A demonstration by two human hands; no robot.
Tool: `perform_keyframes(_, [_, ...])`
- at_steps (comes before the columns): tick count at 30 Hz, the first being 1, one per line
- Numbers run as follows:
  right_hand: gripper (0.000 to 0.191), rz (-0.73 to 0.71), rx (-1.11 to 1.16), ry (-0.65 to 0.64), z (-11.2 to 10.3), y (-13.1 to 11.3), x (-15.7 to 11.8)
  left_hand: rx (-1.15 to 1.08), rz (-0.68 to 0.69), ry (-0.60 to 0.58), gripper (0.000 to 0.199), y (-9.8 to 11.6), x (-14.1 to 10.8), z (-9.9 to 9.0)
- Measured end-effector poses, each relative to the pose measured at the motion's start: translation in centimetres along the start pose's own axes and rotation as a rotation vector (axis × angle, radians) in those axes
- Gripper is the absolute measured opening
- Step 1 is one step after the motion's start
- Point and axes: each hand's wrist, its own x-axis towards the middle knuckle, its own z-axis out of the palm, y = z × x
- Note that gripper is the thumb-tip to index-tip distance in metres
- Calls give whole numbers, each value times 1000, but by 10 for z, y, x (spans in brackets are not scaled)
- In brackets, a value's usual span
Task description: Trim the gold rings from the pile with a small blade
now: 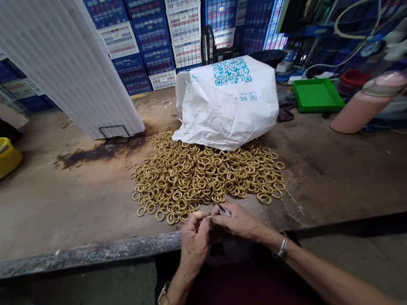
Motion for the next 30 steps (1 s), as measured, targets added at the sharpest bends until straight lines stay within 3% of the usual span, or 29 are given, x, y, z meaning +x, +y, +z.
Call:
perform_keyframes(5, [23,89,88,71,6,0,0,202,181,28,15,-5,0,4])
perform_keyframes(13, [17,157,124,106,12,0,1,253,247,37,13,-10,-2,5])
perform_keyframes(21, [14,133,107,121,9,3,4,-26,-134,-96,24,-1,-2,2])
perform_keyframes(26, [14,104,88,147,11,1,4,-160,-199,-179,27,-1,-2,0])
perform_keyframes(30, [14,77,90,164,10,2,5,-277,-214,-155,28,-2,-3,3])
